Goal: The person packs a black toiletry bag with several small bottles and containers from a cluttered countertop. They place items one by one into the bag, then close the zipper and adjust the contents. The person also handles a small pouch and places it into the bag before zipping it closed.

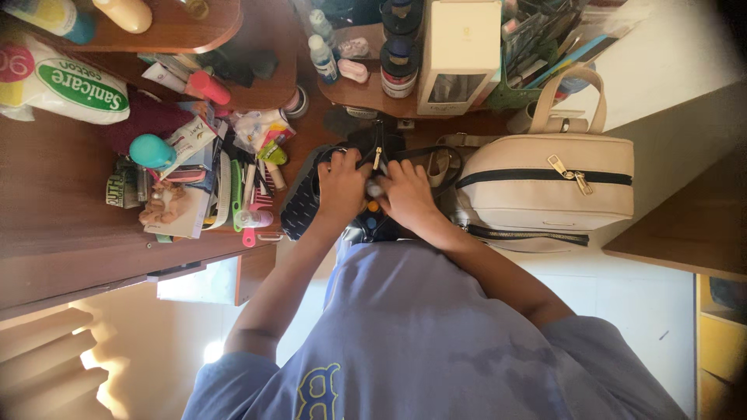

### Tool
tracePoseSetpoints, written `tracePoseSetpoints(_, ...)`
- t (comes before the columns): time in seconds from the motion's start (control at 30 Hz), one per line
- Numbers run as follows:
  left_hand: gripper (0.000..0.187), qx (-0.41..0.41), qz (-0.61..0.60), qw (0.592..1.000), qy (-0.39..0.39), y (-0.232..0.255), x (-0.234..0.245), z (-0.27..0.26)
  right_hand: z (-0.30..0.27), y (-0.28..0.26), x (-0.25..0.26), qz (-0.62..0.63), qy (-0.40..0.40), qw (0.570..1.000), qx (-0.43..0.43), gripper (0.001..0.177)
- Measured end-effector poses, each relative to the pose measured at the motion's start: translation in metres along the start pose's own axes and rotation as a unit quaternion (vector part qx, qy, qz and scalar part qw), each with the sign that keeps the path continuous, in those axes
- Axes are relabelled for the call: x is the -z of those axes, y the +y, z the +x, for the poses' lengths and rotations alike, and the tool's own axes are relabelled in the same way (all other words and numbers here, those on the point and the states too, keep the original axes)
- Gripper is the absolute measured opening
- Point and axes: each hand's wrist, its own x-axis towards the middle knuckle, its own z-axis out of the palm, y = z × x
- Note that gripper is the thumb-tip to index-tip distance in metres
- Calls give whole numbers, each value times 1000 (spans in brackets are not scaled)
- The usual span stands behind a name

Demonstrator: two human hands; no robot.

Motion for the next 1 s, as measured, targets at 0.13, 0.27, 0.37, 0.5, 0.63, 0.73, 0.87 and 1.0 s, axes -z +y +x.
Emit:
tracePoseSetpoints(0.13,30,-85,31,993,71,-11,-1,-7,10,-3,-2,-43,-28,999,0,35)
tracePoseSetpoints(0.27,29,-91,7,993,72,-17,-7,-19,8,0,0,-64,-29,997,-21,34)
tracePoseSetpoints(0.37,29,-83,15,996,38,-16,-7,-23,10,7,3,-85,-7,995,-50,38)
tracePoseSetpoints(0.5,23,-79,-30,996,-19,-11,-5,-19,5,13,1,-72,13,995,-60,35)
tracePoseSetpoints(0.63,18,-66,-65,992,-88,-12,-1,-9,5,14,-3,-63,37,996,-51,35)
tracePoseSetpoints(0.73,18,-27,-85,985,-146,-5,-9,1,5,13,-5,-52,49,996,-46,35)
tracePoseSetpoints(0.87,18,0,-143,978,-152,-8,-19,10,9,15,-4,-37,52,997,-50,37)
tracePoseSetpoints(1.0,22,-10,-184,978,-102,-14,-22,11,4,17,-2,3,12,998,-58,34)
